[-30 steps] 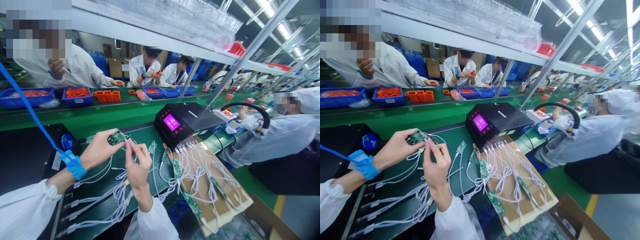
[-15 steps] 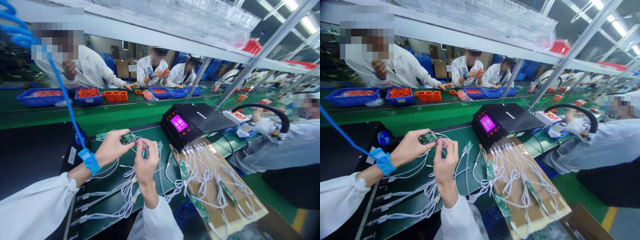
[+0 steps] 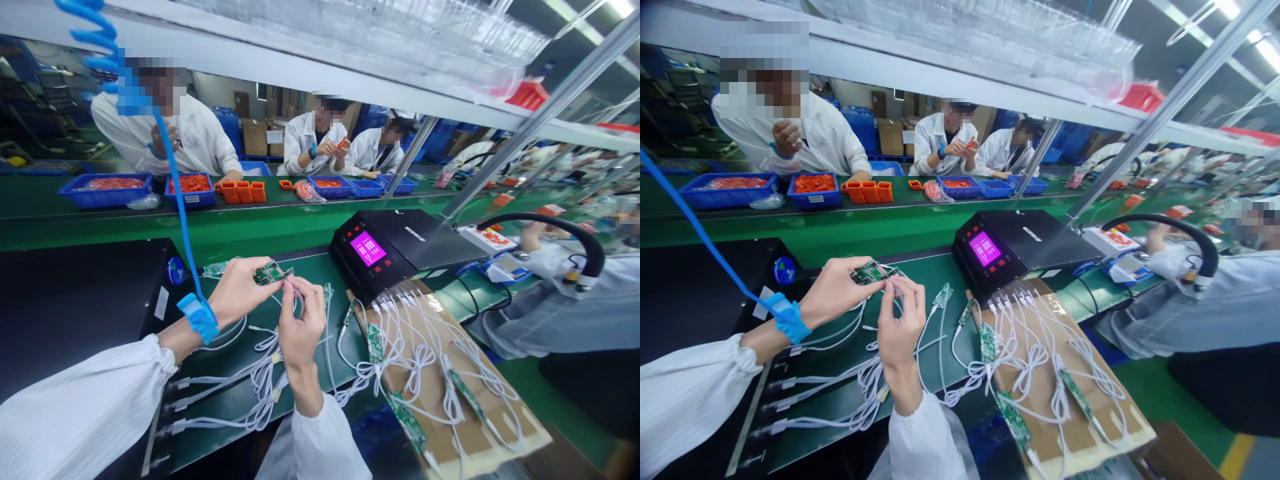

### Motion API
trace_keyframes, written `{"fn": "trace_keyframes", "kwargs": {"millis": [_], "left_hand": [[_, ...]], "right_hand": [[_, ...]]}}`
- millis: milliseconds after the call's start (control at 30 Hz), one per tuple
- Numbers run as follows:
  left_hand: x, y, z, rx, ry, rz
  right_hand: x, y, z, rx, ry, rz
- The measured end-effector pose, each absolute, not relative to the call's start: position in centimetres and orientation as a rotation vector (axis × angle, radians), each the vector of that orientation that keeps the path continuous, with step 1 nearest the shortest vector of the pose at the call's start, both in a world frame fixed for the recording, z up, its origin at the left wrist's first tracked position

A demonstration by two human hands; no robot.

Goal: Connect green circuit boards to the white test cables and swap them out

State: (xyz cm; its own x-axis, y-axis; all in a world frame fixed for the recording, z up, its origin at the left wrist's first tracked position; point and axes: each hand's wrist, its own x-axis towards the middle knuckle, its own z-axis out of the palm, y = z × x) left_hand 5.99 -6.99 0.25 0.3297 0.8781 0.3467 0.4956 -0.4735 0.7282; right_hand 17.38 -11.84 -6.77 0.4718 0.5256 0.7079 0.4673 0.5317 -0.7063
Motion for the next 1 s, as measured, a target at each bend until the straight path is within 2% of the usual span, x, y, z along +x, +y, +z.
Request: {"fn": "trace_keyframes", "kwargs": {"millis": [367,633,1000], "left_hand": [[6.2,-7.2,-0.5,2.192,1.186,1.13],[6.2,-6.9,-1.2,2.443,0.988,1.32],[6.5,-6.6,-1.3,2.009,1.135,1.103]], "right_hand": [[16.9,-11.5,-6.9,-1.081,-1.056,0.037],[16.7,-11.3,-6.8,-1.069,-1.09,0.045],[18.2,-11.0,-7.4,-0.997,-1.041,0.333]]}}
